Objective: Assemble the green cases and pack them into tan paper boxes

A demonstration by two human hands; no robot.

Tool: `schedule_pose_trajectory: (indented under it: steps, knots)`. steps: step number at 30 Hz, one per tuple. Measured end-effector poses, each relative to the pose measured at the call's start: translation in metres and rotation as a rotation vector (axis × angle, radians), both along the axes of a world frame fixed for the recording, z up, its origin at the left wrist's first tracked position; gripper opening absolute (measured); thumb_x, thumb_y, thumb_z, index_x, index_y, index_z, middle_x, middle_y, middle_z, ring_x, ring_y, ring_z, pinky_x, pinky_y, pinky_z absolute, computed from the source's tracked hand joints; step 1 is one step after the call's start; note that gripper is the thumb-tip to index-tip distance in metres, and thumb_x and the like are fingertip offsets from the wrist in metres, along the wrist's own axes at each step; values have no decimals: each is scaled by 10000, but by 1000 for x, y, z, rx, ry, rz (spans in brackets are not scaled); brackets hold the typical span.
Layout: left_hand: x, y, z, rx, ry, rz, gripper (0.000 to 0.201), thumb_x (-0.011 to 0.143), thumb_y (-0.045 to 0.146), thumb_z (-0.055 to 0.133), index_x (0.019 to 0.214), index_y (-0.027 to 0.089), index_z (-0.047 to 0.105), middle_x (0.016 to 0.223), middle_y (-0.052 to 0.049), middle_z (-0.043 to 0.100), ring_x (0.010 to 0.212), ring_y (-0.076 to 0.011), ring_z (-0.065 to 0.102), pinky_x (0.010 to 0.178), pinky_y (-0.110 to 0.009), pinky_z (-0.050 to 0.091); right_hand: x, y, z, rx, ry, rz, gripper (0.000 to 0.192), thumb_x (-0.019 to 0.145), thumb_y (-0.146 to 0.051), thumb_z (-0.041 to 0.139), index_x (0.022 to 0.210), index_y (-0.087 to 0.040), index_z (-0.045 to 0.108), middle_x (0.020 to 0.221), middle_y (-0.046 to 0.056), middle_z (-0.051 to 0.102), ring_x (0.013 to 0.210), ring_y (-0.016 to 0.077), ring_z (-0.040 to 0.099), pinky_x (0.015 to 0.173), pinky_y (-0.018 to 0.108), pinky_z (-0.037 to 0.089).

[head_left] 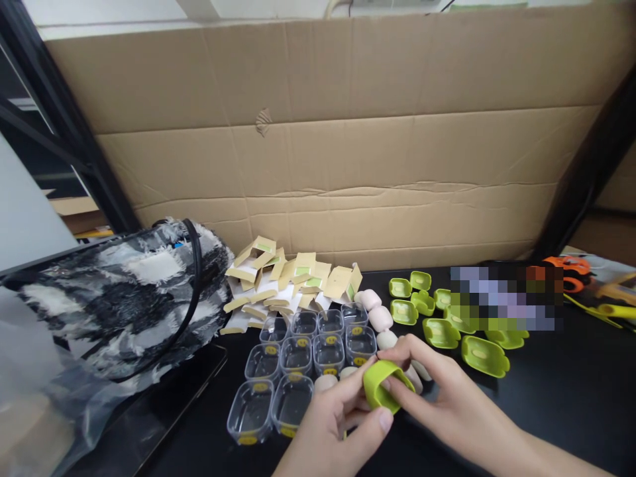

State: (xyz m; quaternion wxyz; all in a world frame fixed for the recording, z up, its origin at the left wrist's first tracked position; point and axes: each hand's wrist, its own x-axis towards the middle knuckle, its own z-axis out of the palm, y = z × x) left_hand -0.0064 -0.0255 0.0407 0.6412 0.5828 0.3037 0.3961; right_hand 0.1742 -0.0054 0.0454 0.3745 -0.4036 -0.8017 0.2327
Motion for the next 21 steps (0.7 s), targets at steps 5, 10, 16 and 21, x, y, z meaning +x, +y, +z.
schedule_pose_trajectory:
  steps: [5,10,16,21]
  knots:
    - [-1,0,-1,-40,-16,-35,501,836,370,653,1311,243,552,1202,-79,664,1115,-270,588,999,-381,422,-1,-2,3,5,-22,-17,108,851,-255,549,959,-244,548,830,-17,673,749,159,649,675,277,532]
    - [-1,-3,0,-79,-53,-66,536,808,428,679,1307,278,552,1223,-87,640,1077,-246,608,976,-366,437,2,-6,9,4,-9,22,42,881,-264,541,910,-235,551,780,-14,650,716,152,637,635,249,532]
    - [0,-12,-4,-203,-201,36,813,655,441,815,1370,391,431,1243,-84,551,786,-158,694,740,-283,524,22,46,46,206,15,-176,146,865,-336,581,915,-223,503,846,6,622,787,167,620,714,288,521]
    - [0,-12,-3,-159,-99,24,467,733,522,713,1117,259,673,1050,-67,642,720,-110,666,679,-223,504,30,137,47,75,-176,-282,167,917,-285,572,1007,-144,563,876,25,644,738,153,637,668,306,538]
